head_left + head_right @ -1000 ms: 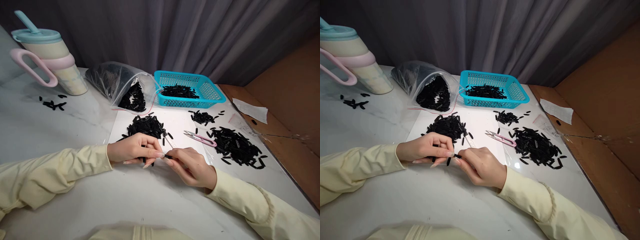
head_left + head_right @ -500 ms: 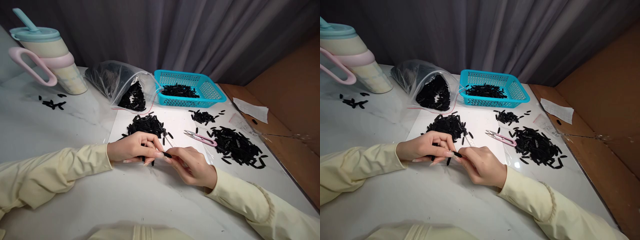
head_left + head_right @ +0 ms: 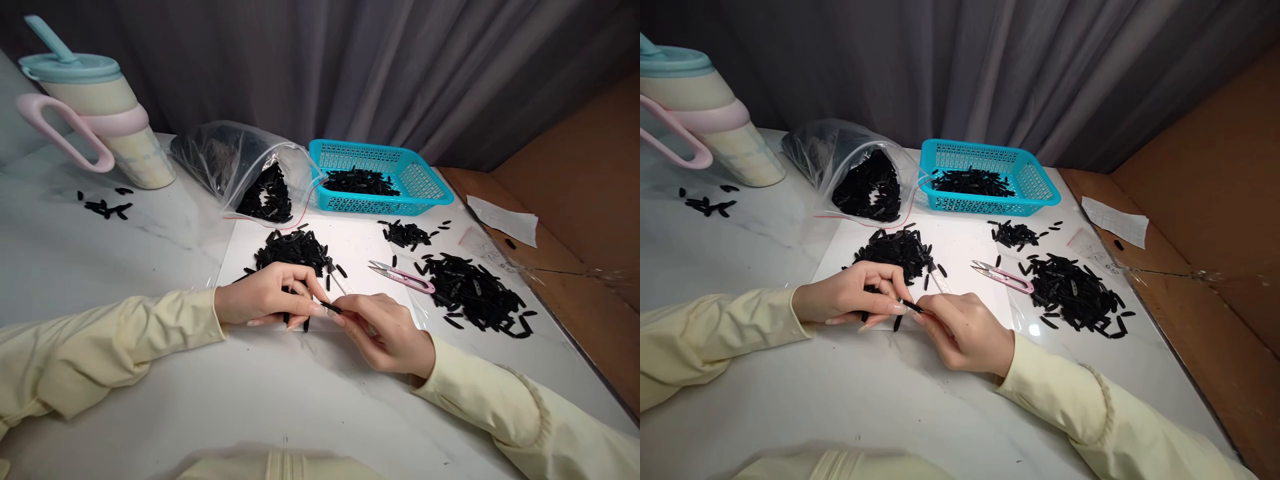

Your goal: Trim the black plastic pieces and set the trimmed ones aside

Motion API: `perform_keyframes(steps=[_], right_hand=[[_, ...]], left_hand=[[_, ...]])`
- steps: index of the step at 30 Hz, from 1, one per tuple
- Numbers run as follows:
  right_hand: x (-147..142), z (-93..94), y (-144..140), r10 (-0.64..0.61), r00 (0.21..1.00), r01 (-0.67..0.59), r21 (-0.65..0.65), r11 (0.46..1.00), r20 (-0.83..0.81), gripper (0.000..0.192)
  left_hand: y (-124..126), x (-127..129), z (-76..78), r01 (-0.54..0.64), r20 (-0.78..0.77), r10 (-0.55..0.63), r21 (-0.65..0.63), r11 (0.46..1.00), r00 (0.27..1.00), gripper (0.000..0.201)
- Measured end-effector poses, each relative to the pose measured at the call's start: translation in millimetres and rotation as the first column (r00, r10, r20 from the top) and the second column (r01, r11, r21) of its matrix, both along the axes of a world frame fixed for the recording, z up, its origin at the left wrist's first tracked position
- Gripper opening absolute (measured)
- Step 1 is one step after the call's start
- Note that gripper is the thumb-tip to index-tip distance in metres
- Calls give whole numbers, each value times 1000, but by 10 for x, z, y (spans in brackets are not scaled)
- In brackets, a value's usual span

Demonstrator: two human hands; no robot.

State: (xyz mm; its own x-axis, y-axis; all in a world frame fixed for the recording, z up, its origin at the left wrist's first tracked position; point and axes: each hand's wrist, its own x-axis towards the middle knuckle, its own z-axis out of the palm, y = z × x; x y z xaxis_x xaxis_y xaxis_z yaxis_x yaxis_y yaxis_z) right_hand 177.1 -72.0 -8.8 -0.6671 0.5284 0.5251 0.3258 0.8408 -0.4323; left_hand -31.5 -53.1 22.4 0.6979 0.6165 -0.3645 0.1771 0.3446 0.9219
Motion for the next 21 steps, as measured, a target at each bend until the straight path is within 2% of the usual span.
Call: perform_keyframes(steps=[6, 9, 15, 21], right_hand=[[0, -2, -1, -2, 1000, 2, 2, 1000, 1, 4], [0, -11, 1, 4, 1000, -4, 4, 1000, 4, 1], [-19, -19, 8, -16, 1000, 15, 34, 999, 7, 9], [-32, -13, 0, -12, 1000, 11, 62, 998, 25, 6]], left_hand=[[6, -22, -68, 11, 25, -11, 19, 1000, 1000, 13], [12, -15, -57, 3, 16, -4, 18, 1000, 1000, 13], [11, 0, -28, -8, 2, 8, 8, 1000, 1000, 12], [9, -11, -51, -22, 13, 21, 36, 999, 1000, 10]])
